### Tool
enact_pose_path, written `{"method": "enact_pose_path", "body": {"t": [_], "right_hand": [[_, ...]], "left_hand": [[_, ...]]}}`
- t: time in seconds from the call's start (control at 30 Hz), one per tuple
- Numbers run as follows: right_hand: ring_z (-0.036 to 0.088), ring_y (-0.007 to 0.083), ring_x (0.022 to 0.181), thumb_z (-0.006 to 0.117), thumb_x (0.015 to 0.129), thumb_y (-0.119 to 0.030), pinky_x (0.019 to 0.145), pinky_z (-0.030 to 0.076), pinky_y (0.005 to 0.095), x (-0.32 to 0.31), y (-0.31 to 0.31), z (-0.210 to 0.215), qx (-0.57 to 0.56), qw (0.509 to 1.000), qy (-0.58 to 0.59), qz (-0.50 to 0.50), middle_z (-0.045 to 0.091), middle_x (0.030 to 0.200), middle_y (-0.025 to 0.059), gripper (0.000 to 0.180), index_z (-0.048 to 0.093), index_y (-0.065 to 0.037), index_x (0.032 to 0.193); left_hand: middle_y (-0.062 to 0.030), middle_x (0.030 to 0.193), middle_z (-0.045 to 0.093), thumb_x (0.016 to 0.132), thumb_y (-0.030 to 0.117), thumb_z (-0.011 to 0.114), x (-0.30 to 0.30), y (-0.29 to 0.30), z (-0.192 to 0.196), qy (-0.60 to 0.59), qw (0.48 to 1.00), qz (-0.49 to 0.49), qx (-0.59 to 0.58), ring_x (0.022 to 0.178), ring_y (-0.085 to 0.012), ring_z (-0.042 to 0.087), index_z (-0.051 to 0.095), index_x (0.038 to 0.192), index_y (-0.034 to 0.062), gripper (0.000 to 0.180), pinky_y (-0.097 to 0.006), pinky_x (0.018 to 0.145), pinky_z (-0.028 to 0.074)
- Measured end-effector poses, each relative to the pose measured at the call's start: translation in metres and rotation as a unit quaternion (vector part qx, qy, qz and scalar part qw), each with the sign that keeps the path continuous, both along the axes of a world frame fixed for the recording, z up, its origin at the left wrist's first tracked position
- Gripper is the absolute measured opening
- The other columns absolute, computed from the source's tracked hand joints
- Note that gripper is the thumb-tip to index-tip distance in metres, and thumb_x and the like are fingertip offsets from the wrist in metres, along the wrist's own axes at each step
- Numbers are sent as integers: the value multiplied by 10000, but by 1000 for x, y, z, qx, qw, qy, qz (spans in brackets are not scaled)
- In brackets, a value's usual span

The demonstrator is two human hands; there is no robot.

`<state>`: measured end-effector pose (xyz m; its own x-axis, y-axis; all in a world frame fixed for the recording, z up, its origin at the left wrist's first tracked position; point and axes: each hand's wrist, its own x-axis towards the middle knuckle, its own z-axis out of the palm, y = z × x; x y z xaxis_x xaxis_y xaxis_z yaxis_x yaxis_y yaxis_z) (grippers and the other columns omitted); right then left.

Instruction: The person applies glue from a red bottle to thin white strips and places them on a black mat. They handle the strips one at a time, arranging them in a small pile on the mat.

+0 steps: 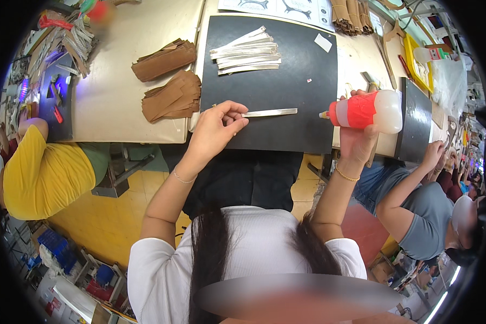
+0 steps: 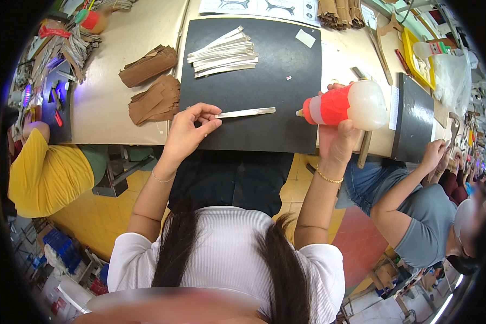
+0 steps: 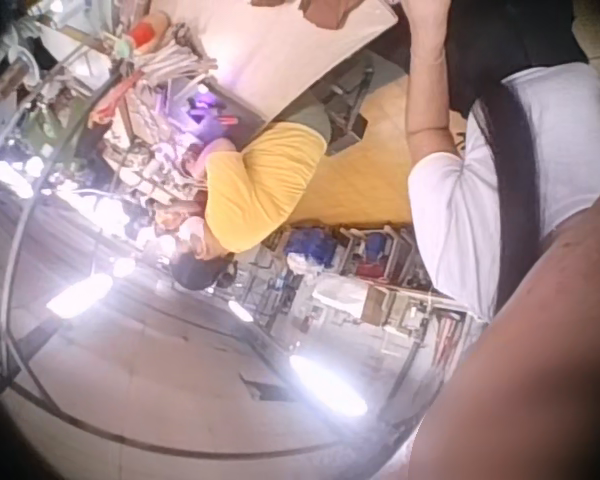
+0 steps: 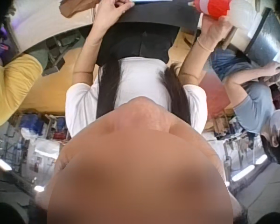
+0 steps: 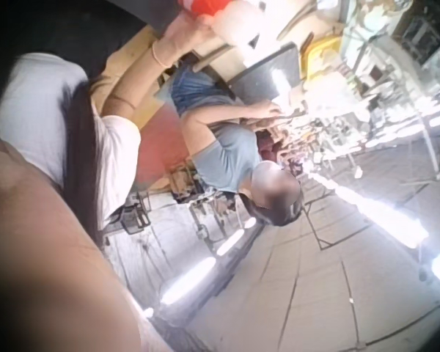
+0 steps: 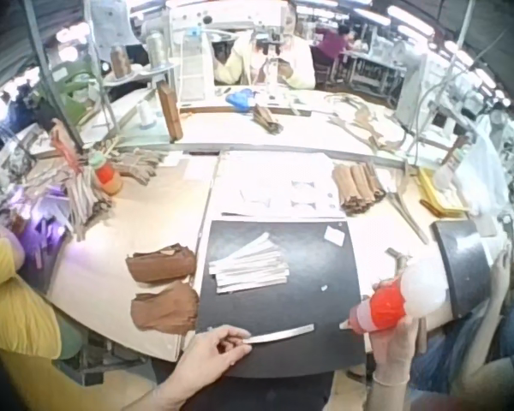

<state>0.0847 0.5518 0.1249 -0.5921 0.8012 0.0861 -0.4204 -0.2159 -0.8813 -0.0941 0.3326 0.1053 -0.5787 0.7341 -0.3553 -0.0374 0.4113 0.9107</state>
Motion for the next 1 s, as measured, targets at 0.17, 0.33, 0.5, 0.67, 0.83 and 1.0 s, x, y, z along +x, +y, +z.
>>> {"method": "enact_pose_path", "body": {"t": [0.17, 0.33, 0.5, 0.67, 0.83, 1.0], "right_hand": [[513, 303, 1141, 850, 594, -371, 967, 443, 442, 1, -13, -12, 36, 999, -38, -8, 521, 1209, 141, 890, 390, -53, 1286], [568, 342, 1065, 826, 580, -438, 928, 480, 455, 3, -22, -17, 51, 997, -51, 5, 548, 1156, 138, 901, 398, -30, 1261], [565, 279, 1049, 728, 664, -554, 919, 492, 454, 1, -17, -32, 33, 993, -67, -93, 535, 1118, 97, 839, 397, -44, 1243], [549, 209, 1036, 645, 735, -593, 874, 502, 403, -2, -7, -47, -54, 985, -43, -159, 531, 1111, 70, 761, 410, -68, 1233], [546, 178, 1030, 649, 746, -578, 878, 494, 359, -7, -5, -46, -103, 981, -38, -163, 526, 1122, 50, 758, 412, -64, 1250], [543, 153, 1031, 646, 773, -545, 869, 495, 333, -12, -4, -44, -135, 976, -26, -166, 529, 1127, 32, 703, 429, -74, 1247]], "left_hand": [[-40, 787, 657, 790, 103, 694, 8, -5, -2, 39, 999, 29, 9, 713, -67, 568, 670, 960, -15, 208, -207, 662, 452], [-53, 778, 667, 787, 115, 702, 10, -4, -1, 36, 998, 49, 11, 725, -77, 587, 677, 950, -18, 212, -211, 683, 459], [-43, 757, 667, 776, 103, 711, 11, -5, -2, 38, 997, 60, 4, 698, -68, 585, 679, 945, -21, 212, -204, 647, 451], [-75, 723, 675, 765, 107, 706, 15, -8, -6, 27, 998, 57, 8, 611, -75, 579, 683, 940, -23, 220, -212, 565, 458], [-56, 698, 668, 759, 134, 713, 18, -9, -7, 35, 998, 59, 3, 591, -89, 572, 695, 908, 7, 197, -232, 600, 441], [-49, 706, 648, 749, 92, 723, 19, -9, -6, 115, 993, 28, 8, 632, -76, 556, 693, 894, -4, 177, -211, 597, 425]]}}
